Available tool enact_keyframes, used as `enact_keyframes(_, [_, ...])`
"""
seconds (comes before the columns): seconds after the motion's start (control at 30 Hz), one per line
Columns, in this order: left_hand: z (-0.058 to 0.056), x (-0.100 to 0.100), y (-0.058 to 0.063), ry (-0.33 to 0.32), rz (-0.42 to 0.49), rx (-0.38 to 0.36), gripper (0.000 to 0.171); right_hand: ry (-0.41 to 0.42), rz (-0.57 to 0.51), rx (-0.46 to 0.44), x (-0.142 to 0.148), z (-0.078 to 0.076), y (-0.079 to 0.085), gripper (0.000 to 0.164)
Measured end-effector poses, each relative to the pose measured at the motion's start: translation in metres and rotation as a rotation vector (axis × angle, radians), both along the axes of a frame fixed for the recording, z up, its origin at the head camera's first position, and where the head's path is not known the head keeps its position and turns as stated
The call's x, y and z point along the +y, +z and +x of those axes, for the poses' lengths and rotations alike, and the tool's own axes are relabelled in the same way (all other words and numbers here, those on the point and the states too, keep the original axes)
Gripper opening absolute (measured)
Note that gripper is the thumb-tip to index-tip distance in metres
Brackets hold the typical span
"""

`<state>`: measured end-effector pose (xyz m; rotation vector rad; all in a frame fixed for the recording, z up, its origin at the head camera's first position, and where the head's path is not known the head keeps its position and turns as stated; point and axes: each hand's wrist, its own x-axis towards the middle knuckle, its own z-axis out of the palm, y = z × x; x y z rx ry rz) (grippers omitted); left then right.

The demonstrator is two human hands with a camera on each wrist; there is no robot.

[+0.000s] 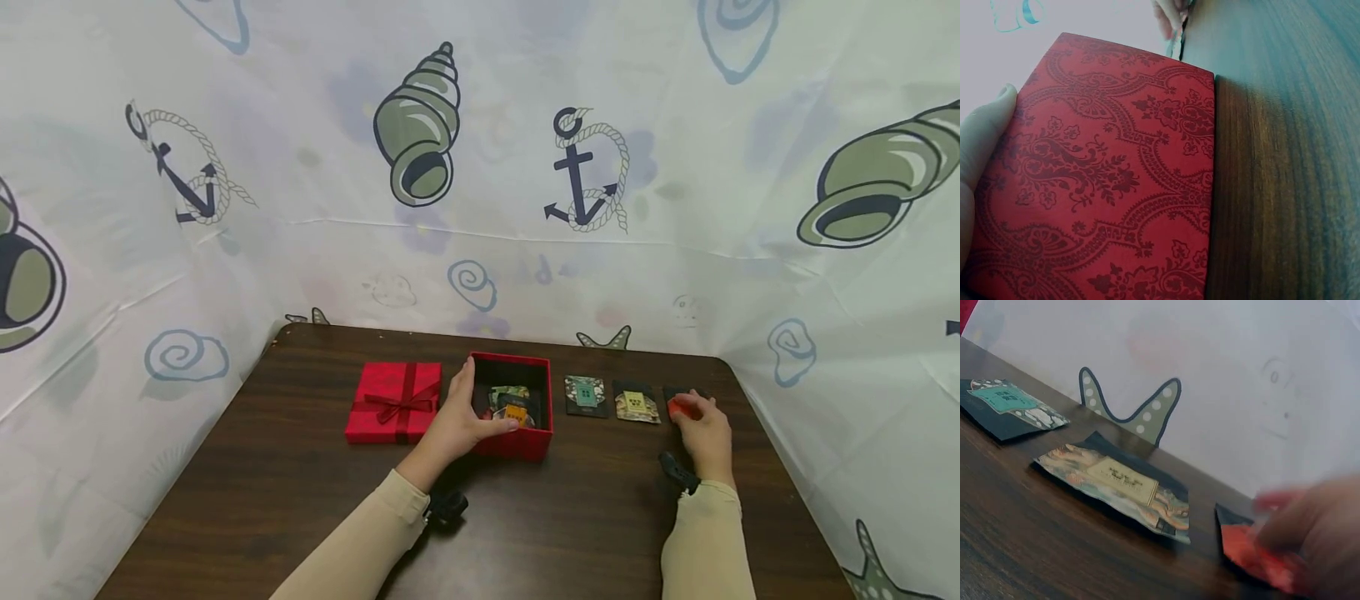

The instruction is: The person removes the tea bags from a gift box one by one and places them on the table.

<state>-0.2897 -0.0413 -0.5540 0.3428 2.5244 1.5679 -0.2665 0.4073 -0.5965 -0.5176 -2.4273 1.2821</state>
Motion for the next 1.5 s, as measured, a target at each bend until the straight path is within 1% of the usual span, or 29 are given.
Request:
enact_keyframes(0.07, [0.0, 0.0, 0.0, 0.0, -0.001, 0.0, 0.14, -0.021, -0.003, 0.099, 0.0, 0.001, 0.0, 0.034])
enact_keyframes(0.1, [0.0, 0.0, 0.0, -0.002, -0.001, 0.004, 0.14, -0.031, 0.001, 0.13, 0.0, 0.001, 0.0, 0.034])
enact_keyframes(0.13, [0.0, -0.001, 0.0, -0.003, -0.003, 0.003, 0.14, -0.033, 0.006, 0.142, 0.0, 0.001, 0.0, 0.034])
enact_keyframes(0.17, [0.0, -0.001, 0.0, -0.005, -0.002, 0.003, 0.141, -0.023, 0.008, 0.138, -0.001, 0.001, 0.0, 0.033])
enact_keyframes(0.27, [-0.001, -0.001, 0.0, -0.01, -0.001, 0.006, 0.141, 0.011, 0.031, 0.079, -0.002, 0.001, 0.001, 0.033])
enact_keyframes(0.33, [0.0, -0.001, 0.001, -0.009, -0.001, 0.005, 0.14, 0.02, 0.039, 0.065, -0.003, 0.001, 0.0, 0.032])
enact_keyframes(0.4, [0.0, -0.001, 0.0, -0.008, -0.004, 0.011, 0.14, 0.003, 0.027, 0.095, -0.004, 0.0, 0.0, 0.03])
enact_keyframes(0.5, [0.0, -0.001, -0.001, -0.005, -0.012, 0.011, 0.139, -0.041, 0.002, 0.169, -0.006, 0.001, 0.001, 0.026])
enact_keyframes(0.6, [-0.001, -0.002, -0.002, -0.003, -0.012, 0.005, 0.14, -0.088, 0.025, 0.215, -0.01, 0.003, 0.013, 0.023])
enact_keyframes(0.73, [-0.001, -0.002, -0.002, -0.01, -0.003, 0.004, 0.14, -0.149, 0.094, 0.235, -0.02, 0.005, 0.031, 0.024])
enact_keyframes(0.87, [-0.001, -0.003, -0.001, -0.015, 0.005, 0.011, 0.14, -0.193, 0.114, 0.263, -0.03, 0.005, 0.044, 0.025])
enact_keyframes(0.97, [-0.001, -0.003, 0.0, -0.015, 0.012, 0.009, 0.139, -0.263, 0.07, 0.31, -0.034, 0.006, 0.06, 0.024])
enact_keyframes(1.03, [-0.001, -0.003, 0.001, -0.014, 0.017, 0.012, 0.14, -0.311, 0.015, 0.337, -0.036, 0.009, 0.077, 0.023])
enact_keyframes(1.1, [-0.001, -0.003, 0.002, -0.013, 0.019, 0.016, 0.14, -0.334, -0.041, 0.354, -0.038, 0.013, 0.094, 0.022])
enact_keyframes(1.2, [0.001, -0.002, 0.003, -0.015, 0.019, 0.011, 0.14, -0.322, -0.112, 0.339, -0.045, 0.021, 0.117, 0.019])
enact_keyframes(1.27, [0.002, -0.002, 0.003, -0.014, 0.016, -0.001, 0.139, -0.282, -0.126, 0.327, -0.054, 0.027, 0.128, 0.018])
enact_keyframes(1.33, [0.002, -0.001, 0.003, -0.012, 0.015, -0.006, 0.139, -0.225, -0.115, 0.321, -0.065, 0.031, 0.138, 0.019])
enact_keyframes(1.43, [0.003, -0.001, 0.002, -0.004, 0.019, 0.002, 0.138, -0.125, -0.051, 0.336, -0.087, 0.036, 0.149, 0.022])
enact_keyframes(1.5, [0.003, -0.001, 0.001, -0.006, 0.023, 0.008, 0.138, -0.074, -0.01, 0.362, -0.101, 0.038, 0.155, 0.023])
